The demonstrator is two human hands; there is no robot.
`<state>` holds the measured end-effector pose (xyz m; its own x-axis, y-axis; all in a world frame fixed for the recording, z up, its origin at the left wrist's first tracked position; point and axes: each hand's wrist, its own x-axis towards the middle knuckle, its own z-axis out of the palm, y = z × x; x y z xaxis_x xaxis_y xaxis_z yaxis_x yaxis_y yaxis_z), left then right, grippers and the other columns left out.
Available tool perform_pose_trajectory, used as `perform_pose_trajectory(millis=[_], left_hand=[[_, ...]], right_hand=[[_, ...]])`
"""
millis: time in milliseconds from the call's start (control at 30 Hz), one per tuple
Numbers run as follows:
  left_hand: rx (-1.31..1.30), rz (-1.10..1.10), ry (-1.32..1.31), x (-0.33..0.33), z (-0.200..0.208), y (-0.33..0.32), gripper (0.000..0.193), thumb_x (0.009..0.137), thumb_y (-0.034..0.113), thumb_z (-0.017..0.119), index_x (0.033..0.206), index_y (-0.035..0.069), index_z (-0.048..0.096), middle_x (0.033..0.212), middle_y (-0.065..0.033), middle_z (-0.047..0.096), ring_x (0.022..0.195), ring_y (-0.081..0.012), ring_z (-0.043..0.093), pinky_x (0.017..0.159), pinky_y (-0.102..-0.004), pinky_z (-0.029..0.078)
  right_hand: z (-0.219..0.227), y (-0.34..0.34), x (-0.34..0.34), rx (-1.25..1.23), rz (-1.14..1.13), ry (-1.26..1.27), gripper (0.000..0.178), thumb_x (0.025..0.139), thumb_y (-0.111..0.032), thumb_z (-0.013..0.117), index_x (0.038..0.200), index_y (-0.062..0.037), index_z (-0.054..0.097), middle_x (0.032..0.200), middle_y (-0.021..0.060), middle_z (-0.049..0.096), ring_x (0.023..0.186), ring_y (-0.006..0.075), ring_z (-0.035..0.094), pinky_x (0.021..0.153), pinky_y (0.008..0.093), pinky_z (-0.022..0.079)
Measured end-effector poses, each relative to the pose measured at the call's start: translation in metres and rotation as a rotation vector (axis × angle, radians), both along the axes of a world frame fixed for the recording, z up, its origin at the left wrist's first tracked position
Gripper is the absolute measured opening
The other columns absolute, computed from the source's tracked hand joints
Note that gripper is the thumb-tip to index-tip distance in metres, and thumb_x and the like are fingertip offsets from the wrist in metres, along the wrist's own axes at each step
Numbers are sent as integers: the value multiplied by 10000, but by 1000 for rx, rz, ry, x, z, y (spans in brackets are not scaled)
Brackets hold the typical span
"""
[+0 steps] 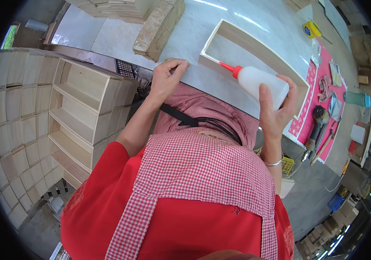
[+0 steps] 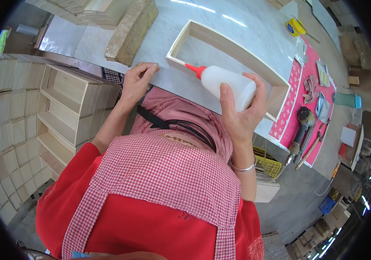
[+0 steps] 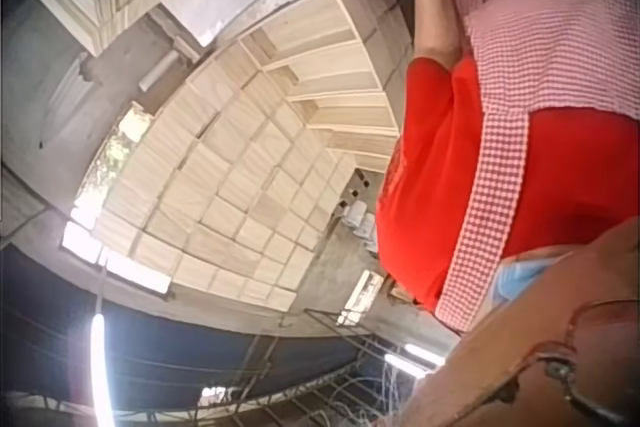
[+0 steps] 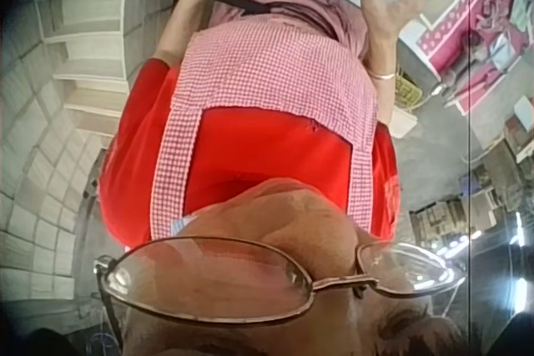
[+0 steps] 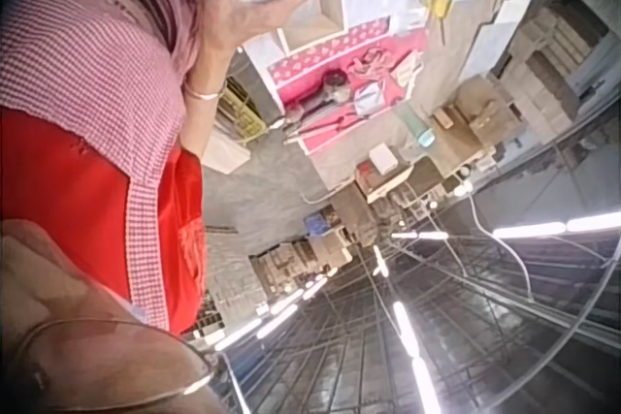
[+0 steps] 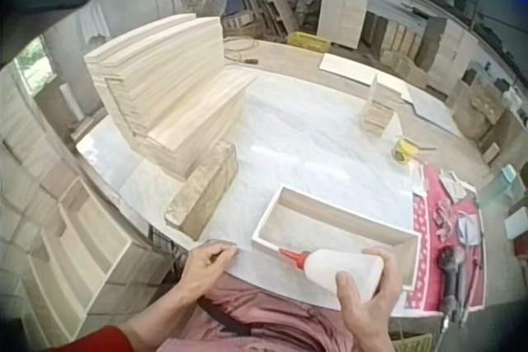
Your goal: The recorder is assembling small wooden boxes by applying glue to the edges and using a pneumatic nail gun to join the boards.
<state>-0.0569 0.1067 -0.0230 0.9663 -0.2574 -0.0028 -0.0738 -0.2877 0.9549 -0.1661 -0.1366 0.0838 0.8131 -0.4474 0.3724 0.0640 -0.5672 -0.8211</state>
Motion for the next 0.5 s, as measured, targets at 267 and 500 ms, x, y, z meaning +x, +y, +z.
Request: perform_pose_trajectory(millis=[267,500], left_hand=[[-31,5,-8,3,-3,-2,218,930,172,660,995,-29,711,872,-72,682,779,-113,588,725,-251,466],[-5,2,-22,4,-4,-1,224,940,178,652,996,-32,707,868,-53,681,783,-99,577,725,-238,449]], right_hand=[[5,-32,-42,-90,-127,42,389,866,-169,761,1160,-1,569,1037,67,600,936,143,581,827,276,476],[8,-57,-80,-42,-257,30,411,847,-170,775,1152,8,565,1027,86,596,922,153,582,803,285,485]])
